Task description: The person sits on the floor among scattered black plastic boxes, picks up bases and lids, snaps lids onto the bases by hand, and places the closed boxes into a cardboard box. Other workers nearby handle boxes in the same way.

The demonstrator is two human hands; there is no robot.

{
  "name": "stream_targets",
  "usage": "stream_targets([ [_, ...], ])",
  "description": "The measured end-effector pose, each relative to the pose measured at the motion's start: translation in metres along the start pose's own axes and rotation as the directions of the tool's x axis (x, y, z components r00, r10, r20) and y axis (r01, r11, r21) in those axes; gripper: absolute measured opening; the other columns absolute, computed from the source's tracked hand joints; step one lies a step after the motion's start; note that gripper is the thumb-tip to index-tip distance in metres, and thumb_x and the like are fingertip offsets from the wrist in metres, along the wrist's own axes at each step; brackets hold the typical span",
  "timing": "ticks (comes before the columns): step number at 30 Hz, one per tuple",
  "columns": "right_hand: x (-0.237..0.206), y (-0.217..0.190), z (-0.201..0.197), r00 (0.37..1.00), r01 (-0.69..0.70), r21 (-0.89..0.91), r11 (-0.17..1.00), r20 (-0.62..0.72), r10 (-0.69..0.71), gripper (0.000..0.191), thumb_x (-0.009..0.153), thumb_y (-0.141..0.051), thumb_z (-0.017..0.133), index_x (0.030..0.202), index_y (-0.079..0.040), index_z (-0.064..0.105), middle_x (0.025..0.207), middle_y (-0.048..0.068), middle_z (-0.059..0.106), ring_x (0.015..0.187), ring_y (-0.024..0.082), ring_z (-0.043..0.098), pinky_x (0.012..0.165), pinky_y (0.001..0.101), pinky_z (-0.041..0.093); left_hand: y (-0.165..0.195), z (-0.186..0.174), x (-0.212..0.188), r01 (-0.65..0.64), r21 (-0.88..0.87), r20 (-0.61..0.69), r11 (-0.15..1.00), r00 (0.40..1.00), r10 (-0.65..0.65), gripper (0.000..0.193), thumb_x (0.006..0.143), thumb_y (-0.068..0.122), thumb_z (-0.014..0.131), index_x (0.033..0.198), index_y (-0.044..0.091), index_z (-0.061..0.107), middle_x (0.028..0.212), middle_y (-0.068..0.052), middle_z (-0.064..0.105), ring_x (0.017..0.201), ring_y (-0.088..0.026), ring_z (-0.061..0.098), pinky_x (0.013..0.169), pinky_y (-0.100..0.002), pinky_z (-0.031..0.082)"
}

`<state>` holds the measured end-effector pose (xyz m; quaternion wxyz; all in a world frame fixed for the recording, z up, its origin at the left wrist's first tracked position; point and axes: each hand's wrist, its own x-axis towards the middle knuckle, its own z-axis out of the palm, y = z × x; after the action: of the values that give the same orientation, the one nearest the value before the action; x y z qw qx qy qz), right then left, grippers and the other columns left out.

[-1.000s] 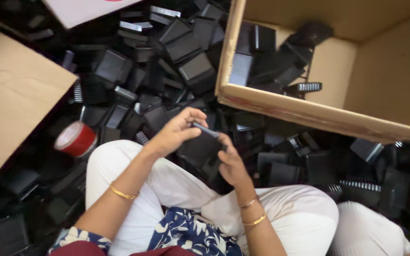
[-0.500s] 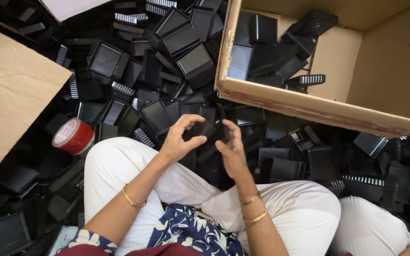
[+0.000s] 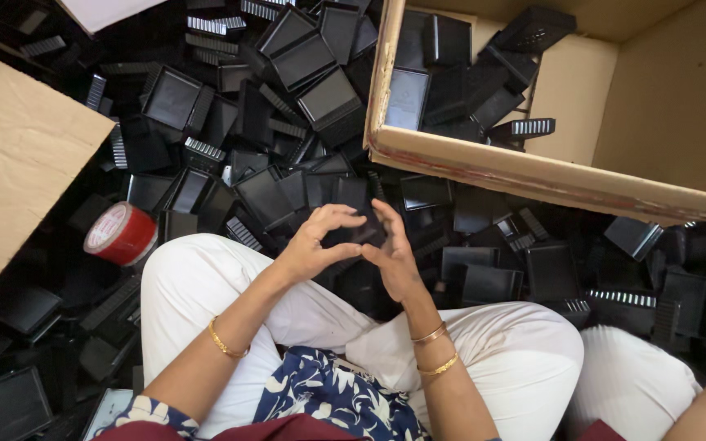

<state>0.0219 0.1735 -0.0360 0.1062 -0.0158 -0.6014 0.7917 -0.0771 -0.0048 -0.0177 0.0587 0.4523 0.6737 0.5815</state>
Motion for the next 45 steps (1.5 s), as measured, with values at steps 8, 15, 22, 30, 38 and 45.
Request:
stream_targets([
  [8,0.003,-0.004,-0.003,0.992,-0.052,0.479,0.877,-0.075,0.100,0.055,0.101,-0.026,0.051,0.152,-0.018,0.034,0.130,0.011,0.056,0.117,0.024,0.062,0.097,0.0457,0.056,0.023,0.004,-0.004,-0.148,0.271,-0.193,0.951,0.960,0.204,0.050,0.083,0.018,0.082,0.128,0.006,0.063,0.121,-0.017,0.067,0.109,-0.034,0.067,0.095,-0.037,0.053],
  [15,0.002,0.015,-0.004,0.903,0.199,-0.443,0.874,-0.264,-0.340,0.029,0.094,-0.003,0.072,0.123,-0.002,0.064,0.113,0.006,0.059,0.106,0.016,0.060,0.096,0.0293,0.050,0.018,-0.010,-0.007,0.085,0.137,-0.235,0.987,0.971,-0.051,0.032,0.085,0.008,0.079,0.114,0.005,0.067,0.086,-0.010,0.074,0.067,-0.020,0.072,0.063,-0.029,0.054],
  [22,0.006,0.025,0.000,0.875,0.213,-0.524,0.825,-0.273,-0.399,0.043,0.090,-0.010,0.075,0.128,-0.001,0.056,0.120,0.008,0.057,0.110,0.019,0.060,0.094,0.0290,0.051,0.090,-0.023,0.022,-0.037,0.211,-0.314,0.977,0.944,0.103,0.035,0.084,0.004,0.079,0.116,0.002,0.067,0.099,-0.014,0.075,0.082,-0.020,0.074,0.073,-0.029,0.056],
  [30,0.001,0.078,0.023,0.999,0.033,-0.897,0.441,0.036,-0.002,0.066,0.082,-0.025,0.084,0.134,-0.001,0.051,0.125,0.023,0.059,0.117,0.041,0.054,0.099,0.0459,0.044,0.199,-0.060,0.130,-0.361,0.747,-0.248,0.559,0.628,0.738,0.049,0.096,0.004,0.079,0.139,0.005,0.055,0.133,-0.015,0.063,0.121,-0.037,0.060,0.109,-0.044,0.046],
  [38,0.007,0.092,0.006,0.959,0.210,-0.724,0.657,0.022,-0.282,0.029,0.092,-0.009,0.068,0.121,-0.012,0.063,0.118,0.011,0.067,0.112,0.032,0.066,0.098,0.0390,0.053,0.062,-0.042,0.094,0.016,0.412,-0.365,0.911,0.919,0.149,0.026,0.099,0.009,0.069,0.125,0.004,0.066,0.109,-0.014,0.069,0.105,-0.033,0.068,0.094,-0.042,0.053],
  [45,0.021,0.060,-0.019,0.920,-0.061,0.566,0.822,-0.287,0.267,0.032,0.096,-0.033,0.062,0.123,-0.015,0.058,0.118,0.007,0.061,0.111,0.030,0.060,0.095,0.0526,0.052,-0.066,-0.020,0.058,0.277,0.803,-0.123,0.527,0.943,-0.309,0.062,0.072,0.025,0.082,0.120,-0.006,0.059,0.116,-0.023,0.062,0.110,-0.041,0.058,0.087,-0.052,0.051],
])
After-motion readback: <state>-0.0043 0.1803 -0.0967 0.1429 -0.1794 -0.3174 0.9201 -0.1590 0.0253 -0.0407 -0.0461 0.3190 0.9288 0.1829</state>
